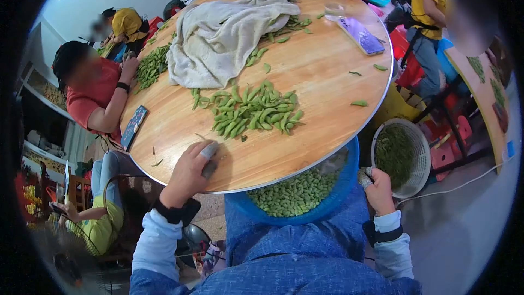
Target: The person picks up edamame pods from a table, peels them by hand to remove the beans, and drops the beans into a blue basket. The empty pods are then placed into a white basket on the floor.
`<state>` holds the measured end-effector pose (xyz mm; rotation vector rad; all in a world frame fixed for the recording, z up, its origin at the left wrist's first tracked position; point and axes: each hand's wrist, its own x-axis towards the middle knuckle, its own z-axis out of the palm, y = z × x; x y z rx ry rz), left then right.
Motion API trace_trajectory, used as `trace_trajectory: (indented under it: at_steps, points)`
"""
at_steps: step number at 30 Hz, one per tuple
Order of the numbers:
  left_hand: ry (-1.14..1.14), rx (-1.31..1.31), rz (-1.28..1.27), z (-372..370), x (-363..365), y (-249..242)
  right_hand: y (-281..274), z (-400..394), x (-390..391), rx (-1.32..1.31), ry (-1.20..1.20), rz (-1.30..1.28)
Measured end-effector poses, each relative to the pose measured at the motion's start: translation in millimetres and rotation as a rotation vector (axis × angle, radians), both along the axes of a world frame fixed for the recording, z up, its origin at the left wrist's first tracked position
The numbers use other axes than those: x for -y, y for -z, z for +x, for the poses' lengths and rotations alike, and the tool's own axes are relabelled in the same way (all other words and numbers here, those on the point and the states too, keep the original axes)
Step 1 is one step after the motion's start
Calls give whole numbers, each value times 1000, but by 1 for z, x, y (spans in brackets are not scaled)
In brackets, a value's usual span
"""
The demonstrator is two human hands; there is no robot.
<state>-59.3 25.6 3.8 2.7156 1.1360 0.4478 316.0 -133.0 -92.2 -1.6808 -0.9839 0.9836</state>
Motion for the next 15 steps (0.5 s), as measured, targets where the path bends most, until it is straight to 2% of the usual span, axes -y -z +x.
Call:
trace_trajectory:
  at_steps: [1, 4, 6, 7, 10, 11, 12, 15]
  points:
    - [-9, -10, 20, -7, 2, 0, 2, 1, 0, 3, 4, 1]
    - [-241, -86, 94, -39, -3, 6, 5, 3, -2, 30, -8, 21]
    - [-354, -312, 273, -56, -12, -1, 4, 2, -5, 13, -15, 37]
    - [-371, -291, 371, -55, -12, -8, 2, -1, -7, -15, -13, 45]
    - [-339, 142, 233, -33, -12, -12, 3, -6, -11, -21, -25, 45]
    - [-316, 285, 106, -17, -11, -9, 4, -7, -12, -7, -34, 42]
    - [-286, 340, -6, 1, -9, -15, 3, -10, -12, -17, -27, 49]
    - [-250, 392, -111, 39, -23, -10, 0, -16, -13, -6, -19, 65]
